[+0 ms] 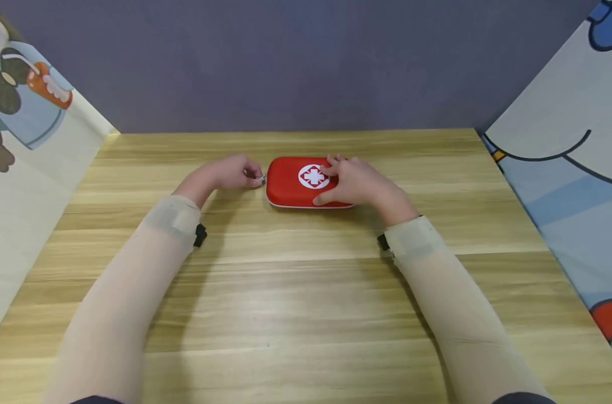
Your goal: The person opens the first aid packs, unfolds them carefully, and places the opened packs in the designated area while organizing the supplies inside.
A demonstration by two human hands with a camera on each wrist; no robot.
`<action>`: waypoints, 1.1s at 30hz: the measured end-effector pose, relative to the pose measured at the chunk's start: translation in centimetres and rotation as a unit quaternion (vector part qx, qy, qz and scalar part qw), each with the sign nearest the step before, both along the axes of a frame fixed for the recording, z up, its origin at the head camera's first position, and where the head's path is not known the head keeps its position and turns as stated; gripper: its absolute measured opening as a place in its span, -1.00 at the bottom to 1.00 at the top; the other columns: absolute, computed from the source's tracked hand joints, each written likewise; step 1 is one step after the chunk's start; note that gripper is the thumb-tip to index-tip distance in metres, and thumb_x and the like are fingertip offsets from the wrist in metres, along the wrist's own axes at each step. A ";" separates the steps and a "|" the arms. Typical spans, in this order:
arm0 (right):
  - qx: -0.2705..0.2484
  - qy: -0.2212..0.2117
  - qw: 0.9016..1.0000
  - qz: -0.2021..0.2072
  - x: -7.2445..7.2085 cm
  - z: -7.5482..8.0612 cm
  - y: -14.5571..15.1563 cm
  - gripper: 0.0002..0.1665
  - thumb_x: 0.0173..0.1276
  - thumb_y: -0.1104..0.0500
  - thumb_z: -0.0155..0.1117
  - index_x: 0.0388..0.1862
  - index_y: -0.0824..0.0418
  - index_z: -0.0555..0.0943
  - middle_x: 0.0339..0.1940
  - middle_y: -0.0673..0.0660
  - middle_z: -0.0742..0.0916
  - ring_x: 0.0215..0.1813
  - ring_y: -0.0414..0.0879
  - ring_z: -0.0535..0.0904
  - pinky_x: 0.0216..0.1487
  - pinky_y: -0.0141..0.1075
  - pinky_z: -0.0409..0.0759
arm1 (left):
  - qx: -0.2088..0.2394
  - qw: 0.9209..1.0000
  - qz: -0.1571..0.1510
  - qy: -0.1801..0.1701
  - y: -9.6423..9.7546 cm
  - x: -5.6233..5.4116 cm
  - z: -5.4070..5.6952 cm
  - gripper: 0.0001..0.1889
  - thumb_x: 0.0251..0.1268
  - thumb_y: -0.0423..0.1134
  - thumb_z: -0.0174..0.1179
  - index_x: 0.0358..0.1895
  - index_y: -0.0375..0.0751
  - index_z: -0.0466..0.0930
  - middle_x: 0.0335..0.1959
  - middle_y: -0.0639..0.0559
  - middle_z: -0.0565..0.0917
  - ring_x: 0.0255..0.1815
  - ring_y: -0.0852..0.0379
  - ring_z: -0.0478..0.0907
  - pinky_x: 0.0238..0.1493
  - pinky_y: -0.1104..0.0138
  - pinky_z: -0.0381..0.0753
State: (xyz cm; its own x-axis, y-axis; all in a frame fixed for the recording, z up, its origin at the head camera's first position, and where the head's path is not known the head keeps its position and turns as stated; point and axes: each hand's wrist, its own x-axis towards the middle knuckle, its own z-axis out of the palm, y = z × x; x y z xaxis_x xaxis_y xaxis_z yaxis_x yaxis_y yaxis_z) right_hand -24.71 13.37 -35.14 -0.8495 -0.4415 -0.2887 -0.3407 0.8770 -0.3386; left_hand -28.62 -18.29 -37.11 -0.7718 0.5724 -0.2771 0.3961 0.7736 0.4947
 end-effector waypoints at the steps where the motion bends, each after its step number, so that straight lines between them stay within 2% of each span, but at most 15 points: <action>1: 0.001 0.001 1.000 -0.001 0.0 0.0 0.0 0.08 0.27 -0.37 0.47 0.66 0.04 0.37 0.80 0.16 0.19 0.82 0.25 -0.02 0.78 0.12 0.06 | -0.003 1.000 -0.007 0.004 -0.1 0.5 0.1 -0.86 0.58 -0.31 0.20 -0.18 -0.26 0.72 -0.19 -0.10 0.72 -0.11 -0.01 0.55 0.09 0.10 0.55; 8: 0.005 0.007 1.000 0.009 -0.1 0.4 -0.4 0.08 0.27 -0.37 0.47 0.65 0.05 0.38 0.79 0.19 0.20 0.81 0.23 0.01 0.78 0.10 0.09 | -0.019 1.000 -0.006 -0.013 -0.3 4.4 0.8 -0.82 0.59 -0.30 0.20 -0.23 -0.19 0.76 -0.40 0.01 0.76 -0.35 0.14 0.51 -0.12 0.24 0.50; 13: 0.006 0.001 1.000 0.006 0.1 0.6 -0.7 0.08 0.27 -0.37 0.48 0.65 0.04 0.38 0.80 0.17 0.20 0.81 0.24 0.01 0.77 0.10 0.11 | -0.025 1.000 -0.012 0.010 -0.4 6.1 0.9 -0.76 0.61 -0.27 0.17 -0.31 -0.14 0.75 -0.47 0.03 0.73 -0.46 0.16 0.43 -0.19 0.25 0.44; 20: 0.004 -0.002 1.000 -0.003 0.0 0.6 -0.6 0.08 0.28 -0.35 0.48 0.67 0.04 0.36 0.80 0.15 0.19 0.81 0.24 -0.02 0.77 0.11 0.10 | -0.022 0.999 -0.009 0.032 0.3 7.4 1.1 -0.72 0.57 -0.32 0.18 -0.42 -0.15 0.70 -0.50 0.03 0.71 -0.52 0.17 0.40 -0.31 0.28 0.40; 26: 0.002 0.007 1.000 -0.012 0.3 0.5 -0.5 0.08 0.26 -0.37 0.49 0.65 0.03 0.39 0.80 0.12 0.20 0.82 0.19 0.00 0.76 0.09 0.14 | -0.035 0.998 -0.016 0.041 0.9 8.3 1.2 -0.65 0.56 -0.32 0.14 -0.53 -0.09 0.58 -0.60 0.14 0.59 -0.53 0.18 0.37 -0.34 0.29 0.36; 33: 0.035 0.040 0.998 -0.022 1.2 0.2 -1.2 0.07 0.24 -0.42 0.48 0.62 0.01 0.43 0.76 0.17 0.29 0.74 0.23 0.22 0.66 0.08 0.34 | -0.037 0.998 -0.015 0.048 1.2 8.7 1.2 -0.64 0.56 -0.32 0.15 -0.55 -0.13 0.61 -0.64 0.16 0.55 -0.55 0.18 0.36 -0.37 0.29 0.36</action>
State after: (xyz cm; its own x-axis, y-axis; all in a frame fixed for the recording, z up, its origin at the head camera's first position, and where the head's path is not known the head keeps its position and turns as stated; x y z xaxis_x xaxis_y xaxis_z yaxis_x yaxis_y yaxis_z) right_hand -23.50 12.15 -34.95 -0.8892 -0.3846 -0.2477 -0.3249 0.9121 -0.2499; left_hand -19.88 -17.07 -35.91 -0.7799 0.5761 -0.2446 0.4625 0.7938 0.3950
